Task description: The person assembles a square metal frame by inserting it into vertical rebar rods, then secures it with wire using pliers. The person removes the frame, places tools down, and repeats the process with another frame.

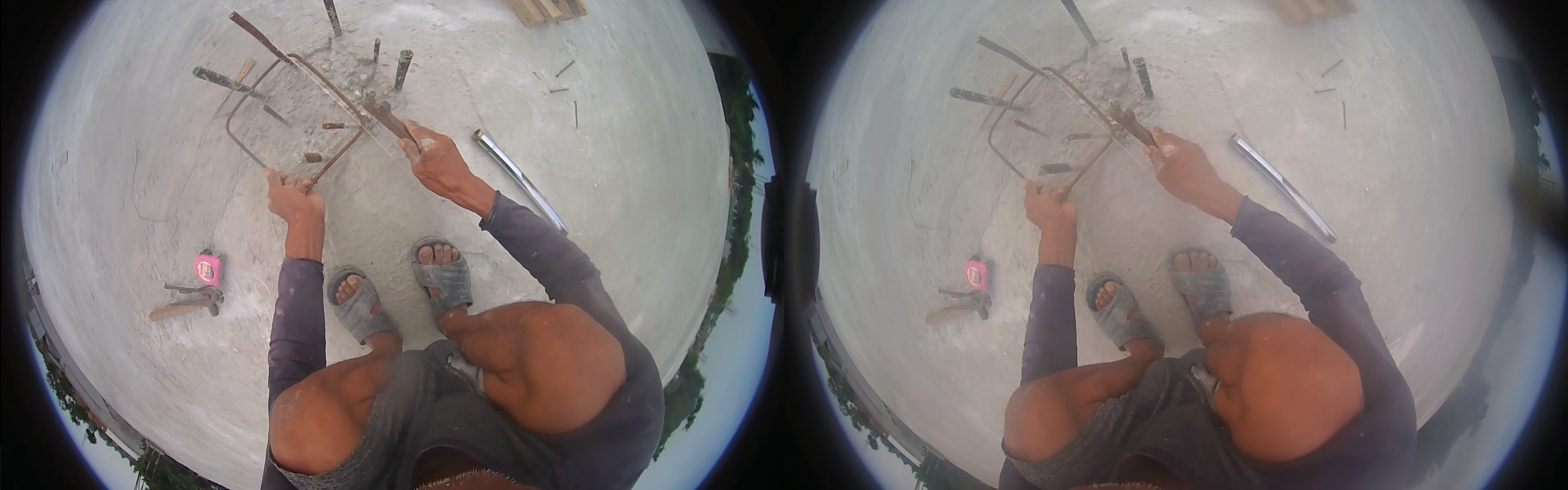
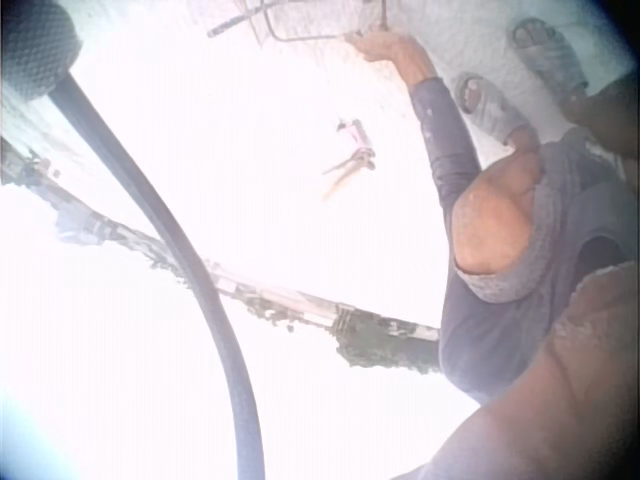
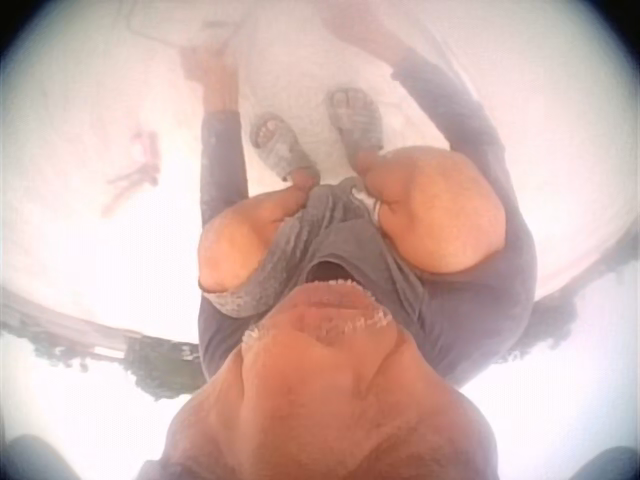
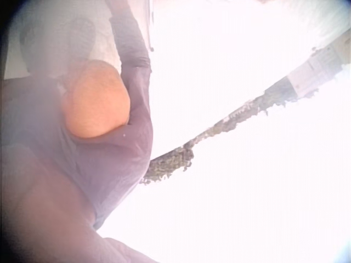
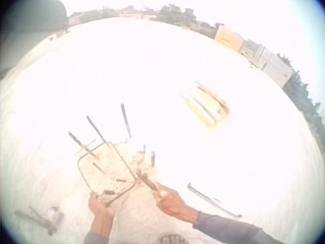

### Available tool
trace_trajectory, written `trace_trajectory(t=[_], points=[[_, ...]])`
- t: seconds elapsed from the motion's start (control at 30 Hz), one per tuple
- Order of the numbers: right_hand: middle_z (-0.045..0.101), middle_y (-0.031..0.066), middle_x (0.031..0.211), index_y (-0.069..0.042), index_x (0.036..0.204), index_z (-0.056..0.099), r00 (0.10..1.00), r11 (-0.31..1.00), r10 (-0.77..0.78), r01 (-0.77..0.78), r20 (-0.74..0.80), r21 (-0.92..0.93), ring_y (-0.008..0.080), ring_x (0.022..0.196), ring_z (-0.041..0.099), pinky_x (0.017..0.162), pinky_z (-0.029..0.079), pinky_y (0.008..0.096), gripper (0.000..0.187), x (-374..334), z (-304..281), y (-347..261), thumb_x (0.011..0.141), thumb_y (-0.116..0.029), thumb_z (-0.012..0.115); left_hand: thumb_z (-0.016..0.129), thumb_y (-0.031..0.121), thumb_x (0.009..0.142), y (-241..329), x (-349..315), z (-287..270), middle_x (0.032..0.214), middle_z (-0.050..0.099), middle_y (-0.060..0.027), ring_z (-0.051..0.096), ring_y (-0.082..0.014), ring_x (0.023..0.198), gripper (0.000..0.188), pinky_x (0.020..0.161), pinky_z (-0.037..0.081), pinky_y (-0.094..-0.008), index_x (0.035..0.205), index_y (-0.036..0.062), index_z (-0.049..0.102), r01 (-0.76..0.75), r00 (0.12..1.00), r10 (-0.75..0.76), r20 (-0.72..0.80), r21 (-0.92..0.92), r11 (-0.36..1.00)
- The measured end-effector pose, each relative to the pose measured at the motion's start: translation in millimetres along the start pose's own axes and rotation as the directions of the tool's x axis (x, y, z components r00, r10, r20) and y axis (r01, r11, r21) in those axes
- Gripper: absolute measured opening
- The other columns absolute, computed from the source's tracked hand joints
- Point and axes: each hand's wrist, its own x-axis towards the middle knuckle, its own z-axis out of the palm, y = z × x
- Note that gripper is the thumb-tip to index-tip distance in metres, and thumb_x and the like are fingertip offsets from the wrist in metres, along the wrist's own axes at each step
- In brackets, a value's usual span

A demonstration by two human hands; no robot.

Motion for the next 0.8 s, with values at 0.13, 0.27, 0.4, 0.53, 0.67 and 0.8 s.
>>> trace_trajectory(t=[0.13, 0.27, 0.4, 0.53, 0.67, 0.8], points=[[0.068, 0.0269, 0.098, 0.007, 0.133, 0.057, 0.99, 0.996, 0.085, -0.081, 0.11, -0.037, 0.0378, 0.079, 0.067, 0.071, 0.052, 0.0414, 0.043, -0.8, 0.4, 4.8, 0.099, -0.019, 0.061, 0.059, 0.031, 0.102, -0.7, 4.4, -3.7, 0.078, 0.041, -0.0023, 0.039, -0.015, 0.062, 0.031, 0.056, 0.04, -0.0331, 0.086, 0.007, 0.049, -0.023, 0.998, 0.023, 0.062, -0.007, 1.0], [0.069, 0.0261, 0.096, 0.007, 0.133, 0.057, 0.999, 0.999, 0.032, -0.031, 0.012, -0.025, 0.0381, 0.077, 0.066, 0.071, 0.052, 0.0423, 0.043, -0.2, 4.8, 6.1, 0.1, -0.02, 0.061, 0.059, 0.032, 0.102, -2.5, 6.9, -3.8, 0.076, 0.04, -0.001, 0.037, -0.0144, 0.058, 0.032, 0.054, 0.039, -0.0327, 0.084, 0.0076, 0.049, -0.022, 1.0, 0.022, 0.011, -0.01, 1.0], [0.069, 0.0259, 0.094, 0.006, 0.136, 0.055, 1.0, 1.0, -0.02, 0.02, 0.006, 0.011, 0.0363, 0.081, 0.068, 0.073, 0.051, 0.0426, 0.044, 4.3, 3.5, 6.4, 0.101, -0.021, 0.058, 0.057, 0.032, 0.103, 0.5, 3.4, -2.4, 0.069, 0.034, 0.0019, 0.033, -0.0127, 0.056, 0.032, 0.054, 0.036, -0.0316, 0.083, 0.0087, 0.047, 0.006, 0.999, -0.005, 0.044, -0.025, 1.0], [0.068, 0.0279, 0.091, 0.004, 0.139, 0.054, 0.945, 0.956, 0.238, -0.269, 0.224, 0.118, 0.0386, 0.082, 0.068, 0.073, 0.05, 0.0449, 0.047, 15.5, -4.1, 6.3, 0.1, -0.023, 0.057, 0.054, 0.032, 0.105, 3.6, -2.1, 4.6, 0.065, 0.028, 0.0031, 0.028, -0.0119, 0.056, 0.032, 0.054, 0.032, -0.0303, 0.083, 0.0099, 0.045, 0.061, 0.998, -0.06, 0.011, -0.074, 0.995], [0.067, 0.0214, 0.078, 0.006, 0.136, 0.057, 0.952, 0.967, 0.2, -0.23, 0.23, 0.112, 0.0314, 0.071, 0.068, 0.068, 0.051, 0.04, 0.046, 31.9, -1.8, 0.6, 0.099, -0.023, 0.059, 0.053, 0.032, 0.105, 4.8, -6.2, 8.6, 0.066, 0.026, 0.0032, 0.026, -0.0118, 0.057, 0.032, 0.055, 0.03, -0.0301, 0.083, 0.0108, 0.043, 0.049, 0.999, -0.049, 0.001, -0.08, 0.996], [0.068, 0.0167, 0.072, 0.006, 0.136, 0.057, 0.93, 0.924, 0.244, -0.309, 0.275, 0.226, 0.0266, 0.068, 0.068, 0.067, 0.051, 0.0385, 0.047, 39.3, -1.0, -4.1, 0.099, -0.023, 0.059, 0.053, 0.032, 0.105, 8.2, -6.2, 4.8, 0.066, 0.026, 0.0035, 0.025, -0.0118, 0.057, 0.033, 0.055, 0.03, -0.0305, 0.081, 0.0114, 0.042, 0.056, 0.998, -0.052, 0.04, -0.105, 0.993]])
